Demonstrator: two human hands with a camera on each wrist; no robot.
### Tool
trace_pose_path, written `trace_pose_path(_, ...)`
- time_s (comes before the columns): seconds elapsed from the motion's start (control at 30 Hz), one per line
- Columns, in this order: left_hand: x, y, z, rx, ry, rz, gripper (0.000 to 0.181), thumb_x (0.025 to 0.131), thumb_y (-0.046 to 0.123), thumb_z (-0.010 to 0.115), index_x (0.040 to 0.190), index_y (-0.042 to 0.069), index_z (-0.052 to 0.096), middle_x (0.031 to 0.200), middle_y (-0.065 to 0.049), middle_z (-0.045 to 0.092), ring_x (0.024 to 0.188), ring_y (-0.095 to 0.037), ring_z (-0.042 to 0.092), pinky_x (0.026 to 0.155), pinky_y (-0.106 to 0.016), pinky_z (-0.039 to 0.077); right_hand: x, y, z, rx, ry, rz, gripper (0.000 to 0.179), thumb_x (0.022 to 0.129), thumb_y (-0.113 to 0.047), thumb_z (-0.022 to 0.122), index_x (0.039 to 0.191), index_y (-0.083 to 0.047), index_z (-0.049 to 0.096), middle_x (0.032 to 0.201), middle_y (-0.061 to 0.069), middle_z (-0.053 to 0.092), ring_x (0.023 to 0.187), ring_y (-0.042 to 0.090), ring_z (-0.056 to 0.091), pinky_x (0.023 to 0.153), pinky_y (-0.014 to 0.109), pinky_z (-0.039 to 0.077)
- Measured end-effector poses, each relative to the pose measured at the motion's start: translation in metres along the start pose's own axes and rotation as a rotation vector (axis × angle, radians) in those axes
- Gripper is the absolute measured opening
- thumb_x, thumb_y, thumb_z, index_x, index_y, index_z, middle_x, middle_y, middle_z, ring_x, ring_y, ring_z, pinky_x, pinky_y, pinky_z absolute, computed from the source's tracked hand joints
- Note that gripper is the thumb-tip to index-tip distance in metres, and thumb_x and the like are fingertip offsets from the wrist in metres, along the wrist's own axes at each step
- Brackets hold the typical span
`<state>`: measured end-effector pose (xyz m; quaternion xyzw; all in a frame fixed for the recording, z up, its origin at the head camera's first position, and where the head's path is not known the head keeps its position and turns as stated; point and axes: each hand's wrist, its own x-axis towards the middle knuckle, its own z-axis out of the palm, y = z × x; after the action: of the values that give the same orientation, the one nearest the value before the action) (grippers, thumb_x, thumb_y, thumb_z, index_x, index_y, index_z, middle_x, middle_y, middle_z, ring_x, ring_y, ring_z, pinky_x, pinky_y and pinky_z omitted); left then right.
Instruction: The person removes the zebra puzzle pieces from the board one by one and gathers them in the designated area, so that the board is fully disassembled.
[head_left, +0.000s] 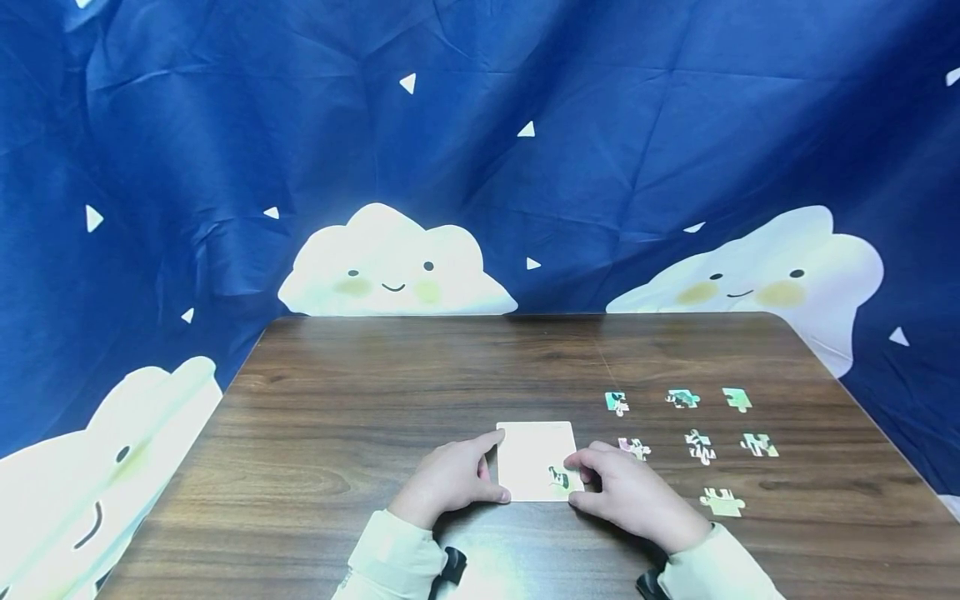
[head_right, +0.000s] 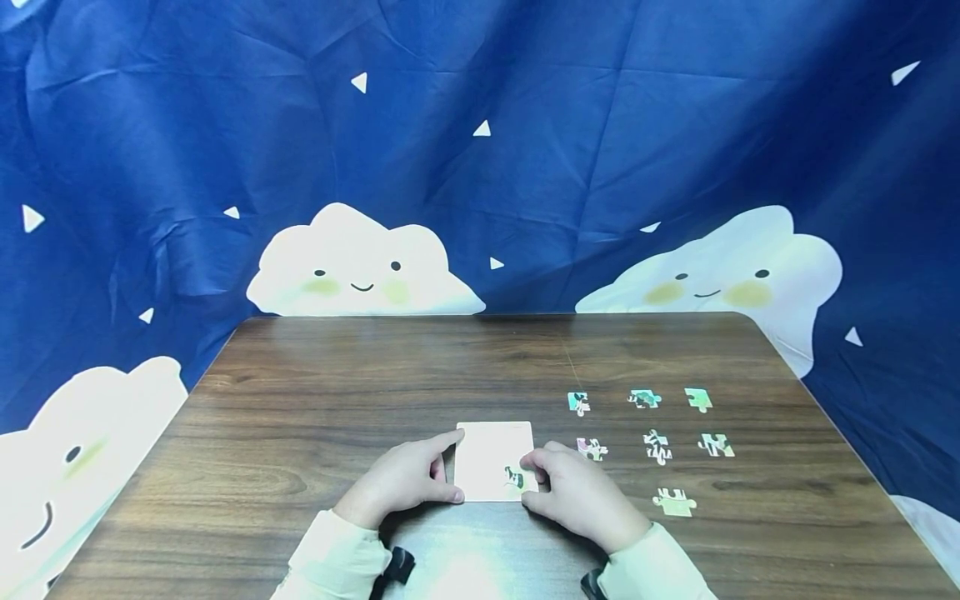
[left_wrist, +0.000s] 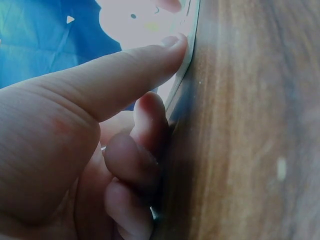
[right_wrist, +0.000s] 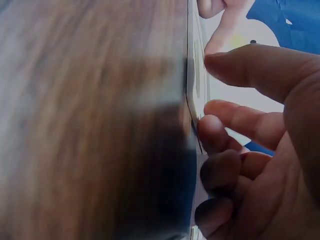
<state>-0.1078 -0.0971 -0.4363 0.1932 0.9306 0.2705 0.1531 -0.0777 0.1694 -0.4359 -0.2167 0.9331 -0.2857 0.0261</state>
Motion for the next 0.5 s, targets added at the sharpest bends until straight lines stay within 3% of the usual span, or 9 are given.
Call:
trace_pose_path(0.17,0.0000,0.0000,0.0000,-0.003,0.000,0.001,0.086,0.073,0.040,0.087,0.148,0.016,0.051,0.064,0.017,0.056,0.057,-0.003,0.050,0.061,-0.027,0.042,0.0028,-0.0021,0.0018,-0.044,-0.025,0.040,0.026,0.076,-0.024,0.081,0.099,-0.018,0.070,0.080,-0.013,0.046,0.070,0.001,0.042,0.064,0.025,0.039)
trace_pose_path(0.33,0.0001,0.0002,-0.0005,-0.010,-0.004,0.001,0.085,0.074,0.039,0.087,0.147,0.016,0.051,0.064,0.017,0.057,0.056,-0.003,0.050,0.060,-0.027,0.042,0.0036,-0.0020,0.0028,-0.041,-0.015,0.026,0.019,0.075,-0.022,0.081,0.087,-0.022,0.067,0.079,-0.013,0.047,0.070,0.001,0.043,0.063,0.025,0.039)
trace_pose_path(0.5,-0.0001,0.0001,-0.0006,-0.010,-0.006,-0.001,0.086,0.074,0.039,0.087,0.148,0.016,0.051,0.064,0.017,0.057,0.056,-0.003,0.050,0.060,-0.027,0.041,0.0040,-0.0048,0.0019,-0.049,-0.031,0.029,0.028,0.073,-0.024,0.082,0.097,-0.020,0.069,0.081,-0.012,0.047,0.070,0.002,0.043,0.063,0.025,0.039)
